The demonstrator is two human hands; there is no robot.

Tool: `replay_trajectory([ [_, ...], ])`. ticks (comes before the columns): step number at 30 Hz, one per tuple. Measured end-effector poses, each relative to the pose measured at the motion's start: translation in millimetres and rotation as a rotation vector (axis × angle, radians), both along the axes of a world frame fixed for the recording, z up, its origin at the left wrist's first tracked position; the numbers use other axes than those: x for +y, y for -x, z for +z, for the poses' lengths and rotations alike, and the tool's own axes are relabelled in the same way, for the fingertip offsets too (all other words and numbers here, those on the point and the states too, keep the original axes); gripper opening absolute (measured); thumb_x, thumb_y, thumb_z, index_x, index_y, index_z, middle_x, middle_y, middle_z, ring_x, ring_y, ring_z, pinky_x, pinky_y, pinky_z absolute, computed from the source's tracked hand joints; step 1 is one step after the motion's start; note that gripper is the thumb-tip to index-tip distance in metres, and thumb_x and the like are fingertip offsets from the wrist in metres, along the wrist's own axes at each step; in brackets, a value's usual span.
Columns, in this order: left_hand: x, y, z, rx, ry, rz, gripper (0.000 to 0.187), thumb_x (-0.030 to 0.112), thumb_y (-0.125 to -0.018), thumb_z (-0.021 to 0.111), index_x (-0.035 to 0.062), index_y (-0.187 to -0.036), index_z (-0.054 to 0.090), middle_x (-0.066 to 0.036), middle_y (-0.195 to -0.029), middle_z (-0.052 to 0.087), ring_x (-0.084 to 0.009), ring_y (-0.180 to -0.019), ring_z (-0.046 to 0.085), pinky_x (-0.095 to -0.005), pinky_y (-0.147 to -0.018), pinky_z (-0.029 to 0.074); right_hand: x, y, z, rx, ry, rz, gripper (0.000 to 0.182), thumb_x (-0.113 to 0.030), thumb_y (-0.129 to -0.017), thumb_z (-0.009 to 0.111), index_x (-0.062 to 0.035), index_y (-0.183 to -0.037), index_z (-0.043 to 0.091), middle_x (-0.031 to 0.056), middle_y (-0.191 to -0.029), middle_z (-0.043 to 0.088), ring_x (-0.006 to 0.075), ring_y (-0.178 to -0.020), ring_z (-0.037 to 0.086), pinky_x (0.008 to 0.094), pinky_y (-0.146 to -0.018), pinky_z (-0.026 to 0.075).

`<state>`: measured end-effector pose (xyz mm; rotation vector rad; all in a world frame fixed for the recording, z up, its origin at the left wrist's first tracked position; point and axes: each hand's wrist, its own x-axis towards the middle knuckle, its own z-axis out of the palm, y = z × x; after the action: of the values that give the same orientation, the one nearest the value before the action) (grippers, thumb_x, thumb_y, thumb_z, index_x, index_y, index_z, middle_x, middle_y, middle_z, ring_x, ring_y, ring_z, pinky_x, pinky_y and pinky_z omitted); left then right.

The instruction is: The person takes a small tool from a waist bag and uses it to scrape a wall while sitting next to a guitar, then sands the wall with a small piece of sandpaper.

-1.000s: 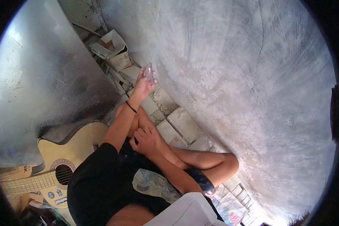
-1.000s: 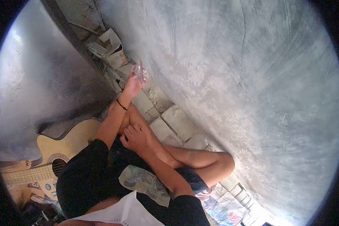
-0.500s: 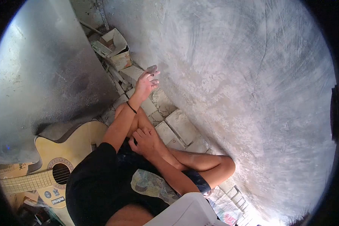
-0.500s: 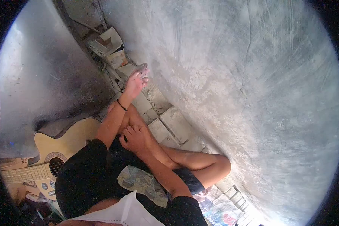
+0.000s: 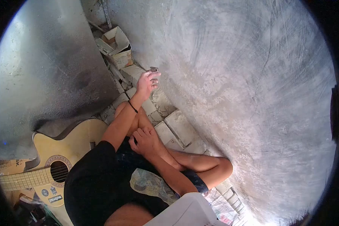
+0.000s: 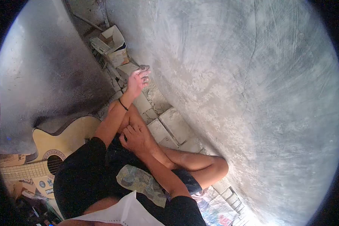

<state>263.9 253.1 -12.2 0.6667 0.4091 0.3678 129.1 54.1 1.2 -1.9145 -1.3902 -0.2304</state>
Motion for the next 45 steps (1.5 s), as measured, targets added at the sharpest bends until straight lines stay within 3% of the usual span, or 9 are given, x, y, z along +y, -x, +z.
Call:
replay_trajectory([
  [2, 2.2, 3.6, 2.6, -0.029, 0.023, -0.027, 0.039, 0.045, -0.097, 0.042, 0.0164, -0.12, 0.057, -0.004, -0.113, 0.066, -0.015, -0.078, 0.054, -0.0308, -0.069, 0.044, 1.1, 0.7, -1.5, 0.021, -0.014, -0.002, 0.015, -0.017, -0.071, 0.068, -0.0102, -0.074, 0.054, 0.0063, -0.075, 0.05, 0.0276, -0.077, 0.052, 0.0431, -0.071, 0.036],
  [6, 0.7, 3.0, 10.2, 0.079, 0.015, -0.038, 0.044, 0.052, -0.095, 0.046, 0.0158, -0.115, 0.06, -0.003, -0.111, 0.067, -0.0159, -0.08, 0.054, -0.0314, -0.07, 0.044, 0.5, -0.1, -2.1, 0.021, -0.019, 0.004, 0.015, -0.017, -0.072, 0.067, -0.0104, -0.074, 0.054, 0.0063, -0.075, 0.05, 0.0279, -0.077, 0.052, 0.0437, -0.072, 0.035],
  [11, -7.7, 1.9, 16.2, 0.197, -0.132, 0.012, 0.037, 0.044, -0.089, 0.063, 0.0141, -0.111, 0.064, 0.002, -0.106, 0.064, -0.0137, -0.091, 0.056, -0.0308, -0.075, 0.044, 0.6, 0.1, -1.5, 0.038, -0.012, -0.003, 0.016, -0.016, -0.071, 0.069, -0.0106, -0.073, 0.054, 0.0061, -0.075, 0.051, 0.0273, -0.077, 0.053, 0.0425, -0.071, 0.036],
  [14, 0.9, -6.4, -14.4, 0.247, -0.321, 0.102, 0.029, 0.036, -0.088, 0.067, 0.0127, -0.105, 0.066, 0.004, -0.105, 0.064, -0.0119, -0.094, 0.055, -0.03, -0.077, 0.044, 0.3, -1.0, -1.2, 0.04, 0.001, 0.009, 0.016, -0.015, -0.07, 0.069, -0.0105, -0.072, 0.054, 0.0062, -0.075, 0.05, 0.0274, -0.077, 0.053, 0.0423, -0.071, 0.036],
  [18, 0.8, -5.8, -15.0, 0.258, -0.5, 0.17, 0.026, 0.032, -0.088, 0.069, 0.0105, -0.102, 0.067, 0.005, -0.103, 0.065, -0.011, -0.094, 0.055, -0.029, -0.077, 0.043, 1.6, 0.9, -2.4, 0.035, -0.014, -0.009, 0.016, -0.014, -0.071, 0.069, -0.0101, -0.072, 0.054, 0.0065, -0.075, 0.05, 0.0281, -0.078, 0.052, 0.0425, -0.071, 0.036],
  [20, -12.0, -2.8, 1.9, 0.285, -0.507, 0.19, 0.022, 0.027, -0.089, 0.071, 0.0058, -0.095, 0.066, -0.001, -0.09, 0.063, -0.0142, -0.08, 0.054, -0.0291, -0.074, 0.043, 1.3, 1.5, -6.6, 0.067, -0.021, -0.005, 0.015, -0.014, -0.071, 0.069, -0.01, -0.073, 0.055, 0.0064, -0.075, 0.051, 0.0285, -0.079, 0.052, 0.0426, -0.072, 0.036],
  [29, 47.2, -89.1, -16.2, 0.395, -0.924, 0.582, 0.033, 0.032, -0.098, 0.056, 0.0004, -0.094, 0.062, -0.015, -0.088, 0.068, -0.0252, -0.086, 0.066, -0.0377, -0.078, 0.049, 0.6, 2.6, -5.4, 0.073, 0.024, 0.018, 0.015, -0.014, -0.071, 0.069, -0.0097, -0.079, 0.058, 0.0082, -0.079, 0.054, 0.0302, -0.081, 0.054, 0.0449, -0.076, 0.037],
  [35, 34.9, -91.5, -17.3, 0.246, -0.719, 0.339, 0.037, 0.035, -0.101, 0.051, 0.0008, -0.088, 0.059, -0.016, -0.082, 0.067, -0.0293, -0.079, 0.067, -0.0416, -0.074, 0.051, 3.2, -0.6, -10.2, 0.096, 0.067, 0.03, 0.016, -0.017, -0.071, 0.07, -0.0109, -0.081, 0.059, 0.0069, -0.079, 0.054, 0.0296, -0.082, 0.054, 0.0439, -0.077, 0.038],
  [45, 56.9, -124.5, -33.8, 0.394, -0.915, 0.646, 0.035, 0.034, -0.101, 0.048, 0.0017, -0.09, 0.057, -0.023, -0.077, 0.063, -0.0429, -0.075, 0.063, -0.049, -0.068, 0.048, 5.1, -5.7, -15.0, 0.131, 0.176, 0.035, 0.019, -0.019, -0.071, 0.069, -0.0109, -0.087, 0.061, 0.007, -0.084, 0.057, 0.0294, -0.086, 0.055, 0.0448, -0.079, 0.037],
])
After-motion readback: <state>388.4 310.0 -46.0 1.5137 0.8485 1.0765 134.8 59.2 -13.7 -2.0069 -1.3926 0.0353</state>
